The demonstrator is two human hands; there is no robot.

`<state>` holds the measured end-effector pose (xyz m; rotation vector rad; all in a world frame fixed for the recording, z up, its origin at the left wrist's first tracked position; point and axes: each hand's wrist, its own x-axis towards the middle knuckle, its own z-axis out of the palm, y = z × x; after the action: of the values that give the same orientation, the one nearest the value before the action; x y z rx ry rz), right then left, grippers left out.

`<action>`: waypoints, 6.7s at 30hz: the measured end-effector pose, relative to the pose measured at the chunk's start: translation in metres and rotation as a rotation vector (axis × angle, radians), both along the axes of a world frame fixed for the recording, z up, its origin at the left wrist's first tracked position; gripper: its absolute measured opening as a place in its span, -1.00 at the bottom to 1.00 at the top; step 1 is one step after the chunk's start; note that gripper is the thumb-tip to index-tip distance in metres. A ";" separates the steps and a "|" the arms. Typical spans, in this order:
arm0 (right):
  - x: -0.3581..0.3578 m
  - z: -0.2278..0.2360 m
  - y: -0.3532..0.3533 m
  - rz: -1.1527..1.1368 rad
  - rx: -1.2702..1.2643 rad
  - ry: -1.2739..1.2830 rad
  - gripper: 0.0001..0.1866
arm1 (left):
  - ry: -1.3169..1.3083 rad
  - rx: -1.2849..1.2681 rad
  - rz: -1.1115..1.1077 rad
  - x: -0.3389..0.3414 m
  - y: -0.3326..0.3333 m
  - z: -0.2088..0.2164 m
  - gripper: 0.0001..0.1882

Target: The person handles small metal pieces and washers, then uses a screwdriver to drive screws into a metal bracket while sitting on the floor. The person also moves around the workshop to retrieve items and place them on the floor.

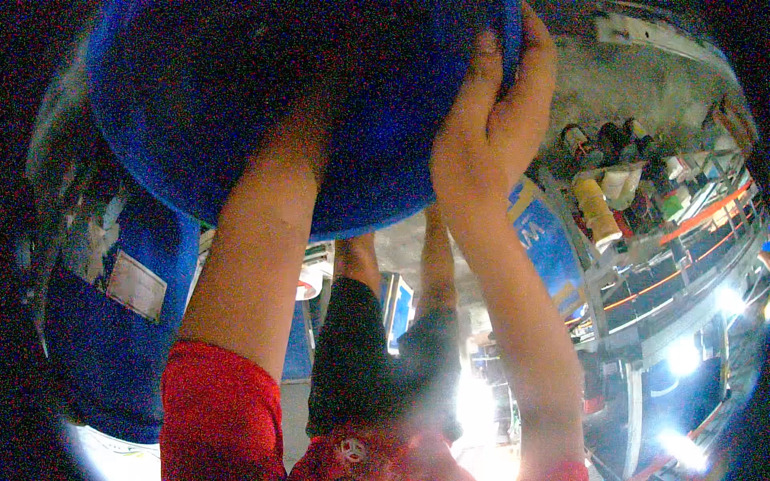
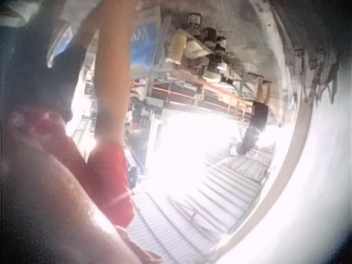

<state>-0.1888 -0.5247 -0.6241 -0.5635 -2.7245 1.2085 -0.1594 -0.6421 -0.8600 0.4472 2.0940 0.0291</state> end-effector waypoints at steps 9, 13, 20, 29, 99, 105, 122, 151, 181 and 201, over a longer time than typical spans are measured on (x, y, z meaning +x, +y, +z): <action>-0.004 -0.006 0.004 0.059 -0.005 0.078 -0.65 | 0.014 0.207 0.280 -0.019 -0.039 -0.018 -0.76; -0.005 -0.005 0.004 0.031 -0.101 0.042 -0.68 | -0.005 0.285 0.432 -0.028 -0.049 -0.021 -0.74; -0.010 0.010 0.001 0.245 -0.326 0.052 -0.67 | 0.011 0.269 0.532 -0.026 -0.026 -0.042 -0.71; -0.001 -0.004 0.000 0.044 -0.029 0.073 -0.71 | 0.057 0.136 0.546 -0.015 0.004 -0.055 -0.67; 0.145 0.551 0.058 0.968 -0.139 0.477 -0.79 | 0.225 1.348 0.569 0.119 -0.050 0.765 -0.80; 0.154 0.561 0.061 1.034 0.050 0.542 -0.73 | 0.358 1.374 0.385 0.126 -0.047 0.766 -0.89; 0.182 0.552 0.090 1.191 0.287 0.673 -0.68 | 0.421 1.419 0.175 0.137 -0.031 0.771 -0.88; 0.212 0.548 0.085 1.130 0.158 0.480 -0.70 | 0.752 1.434 -0.243 0.142 -0.037 0.760 -0.84; 0.225 0.549 0.073 1.037 -0.043 0.245 -0.75 | 0.762 1.403 -0.369 0.139 -0.041 0.757 -0.82; 0.243 0.547 0.066 0.778 -0.626 0.000 -0.80 | 0.767 1.409 -0.299 0.136 -0.032 0.760 -0.81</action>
<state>0.0546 -0.4586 -0.0771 0.5446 -2.5795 2.2340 -0.0230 -0.6738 -0.1002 1.8064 2.3833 1.3941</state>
